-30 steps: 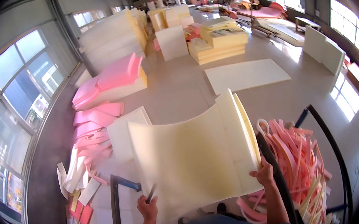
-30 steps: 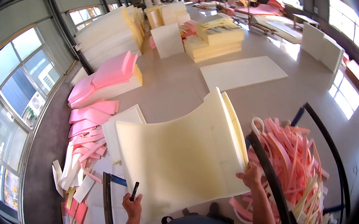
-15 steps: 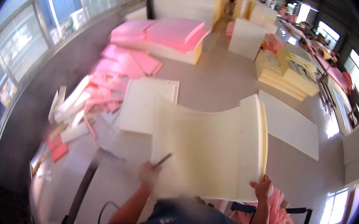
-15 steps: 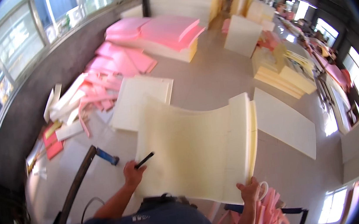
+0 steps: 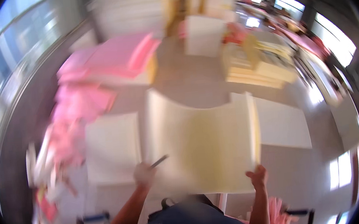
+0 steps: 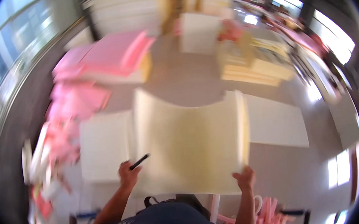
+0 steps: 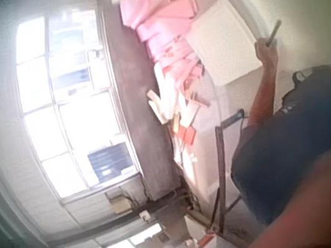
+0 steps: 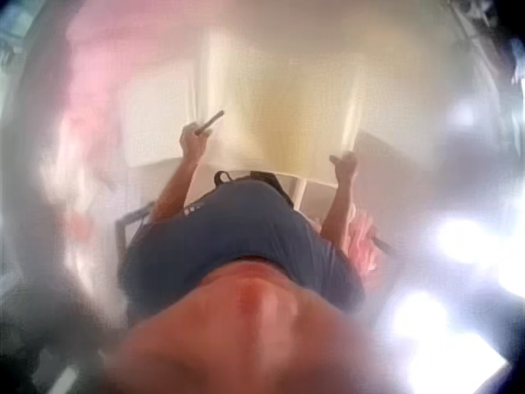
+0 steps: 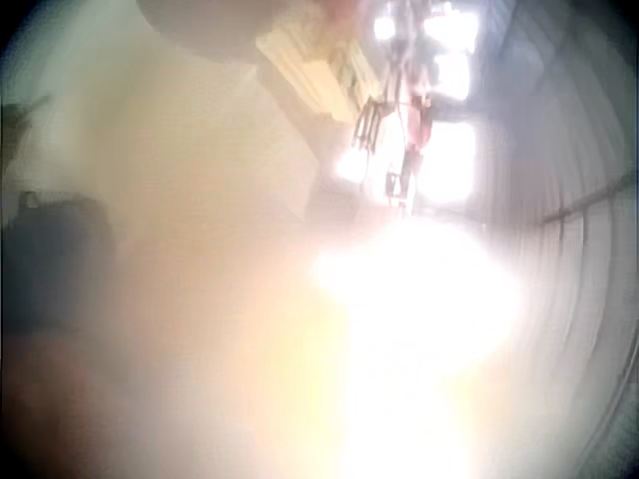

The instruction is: The person measures and cuts white foam sheets on a large table using a metal ruler and a utility knife. They repeatedly mark lines, cut along the ruler, and stack the cut pieces on a nearby pile.

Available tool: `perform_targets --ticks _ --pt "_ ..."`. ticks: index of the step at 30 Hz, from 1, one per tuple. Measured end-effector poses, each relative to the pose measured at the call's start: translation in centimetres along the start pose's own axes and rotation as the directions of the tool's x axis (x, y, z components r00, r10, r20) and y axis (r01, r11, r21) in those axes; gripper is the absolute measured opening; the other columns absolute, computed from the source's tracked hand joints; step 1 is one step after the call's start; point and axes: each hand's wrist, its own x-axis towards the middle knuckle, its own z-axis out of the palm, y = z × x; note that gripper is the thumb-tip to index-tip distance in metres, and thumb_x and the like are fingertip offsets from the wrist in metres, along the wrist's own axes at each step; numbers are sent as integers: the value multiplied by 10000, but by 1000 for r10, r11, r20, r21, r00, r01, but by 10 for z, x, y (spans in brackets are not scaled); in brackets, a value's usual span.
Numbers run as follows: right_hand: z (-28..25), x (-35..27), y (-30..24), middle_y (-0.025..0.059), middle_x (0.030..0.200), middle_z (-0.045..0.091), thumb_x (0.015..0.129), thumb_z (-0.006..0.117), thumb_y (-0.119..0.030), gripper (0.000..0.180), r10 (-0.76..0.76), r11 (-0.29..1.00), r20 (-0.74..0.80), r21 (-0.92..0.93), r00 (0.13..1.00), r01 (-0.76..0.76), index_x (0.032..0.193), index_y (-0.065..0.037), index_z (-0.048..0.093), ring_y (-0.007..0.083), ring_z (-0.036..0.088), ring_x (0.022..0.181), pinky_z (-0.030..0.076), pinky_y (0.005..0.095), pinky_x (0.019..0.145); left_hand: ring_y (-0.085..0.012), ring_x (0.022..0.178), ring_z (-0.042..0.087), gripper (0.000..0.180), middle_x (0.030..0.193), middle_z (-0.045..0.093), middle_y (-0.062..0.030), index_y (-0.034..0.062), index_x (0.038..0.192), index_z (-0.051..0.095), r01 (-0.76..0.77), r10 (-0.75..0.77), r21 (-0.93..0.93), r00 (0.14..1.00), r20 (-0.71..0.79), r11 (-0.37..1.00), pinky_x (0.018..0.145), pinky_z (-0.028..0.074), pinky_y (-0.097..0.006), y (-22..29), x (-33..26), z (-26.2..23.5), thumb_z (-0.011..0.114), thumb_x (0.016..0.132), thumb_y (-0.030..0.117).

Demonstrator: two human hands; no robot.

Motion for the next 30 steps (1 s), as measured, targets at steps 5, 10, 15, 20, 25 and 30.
perform_targets --ticks 5,10,15,20,25,30 --pt "27 144 -86 143 861 655 561 829 -285 463 26 999 115 -46 993 -21 896 -27 639 341 618 846 493 421 747 -330 657 541 303 752 536 -136 8 759 545 189 -196 -110 979 -62 976 611 431 -444 -3 128 52 808 644 105" --pt "41 283 -135 146 867 648 554 832 -278 455 -25 999 58 -32 998 27 863 -18 622 323 612 870 485 407 770 -259 612 466 330 738 480 -100 -14 779 508 229 -245 -217 968 -49 949 583 399 -387 -3 245 122 804 658 70" --pt "66 420 -201 158 792 629 523 838 -240 424 -26 1000 6 13 1000 26 787 -2 606 326 603 776 476 403 712 -212 614 423 374 725 434 -72 5 697 413 136 -158 -308 986 -47 942 575 358 -351 2 391 209 783 690 60" --pt "65 531 -225 150 762 617 518 831 -222 414 24 999 -150 -43 988 -31 781 7 610 302 594 741 467 396 680 -252 644 428 399 717 437 -88 1 661 369 129 -104 -335 990 93 933 593 356 -371 45 542 303 763 694 55" --pt "54 640 -216 151 846 645 541 830 -253 413 215 977 -180 39 960 -212 808 -18 620 326 609 864 478 418 770 -162 626 384 387 702 386 -32 35 658 371 -55 108 -436 989 97 898 580 338 -322 105 678 409 752 719 58" --pt "61 770 -220 145 820 632 533 823 -220 396 305 950 -251 150 919 -274 803 -8 625 312 600 807 474 400 729 -263 693 453 364 752 458 -96 -7 675 400 -152 245 -535 963 108 831 616 372 -374 170 805 519 758 699 55"
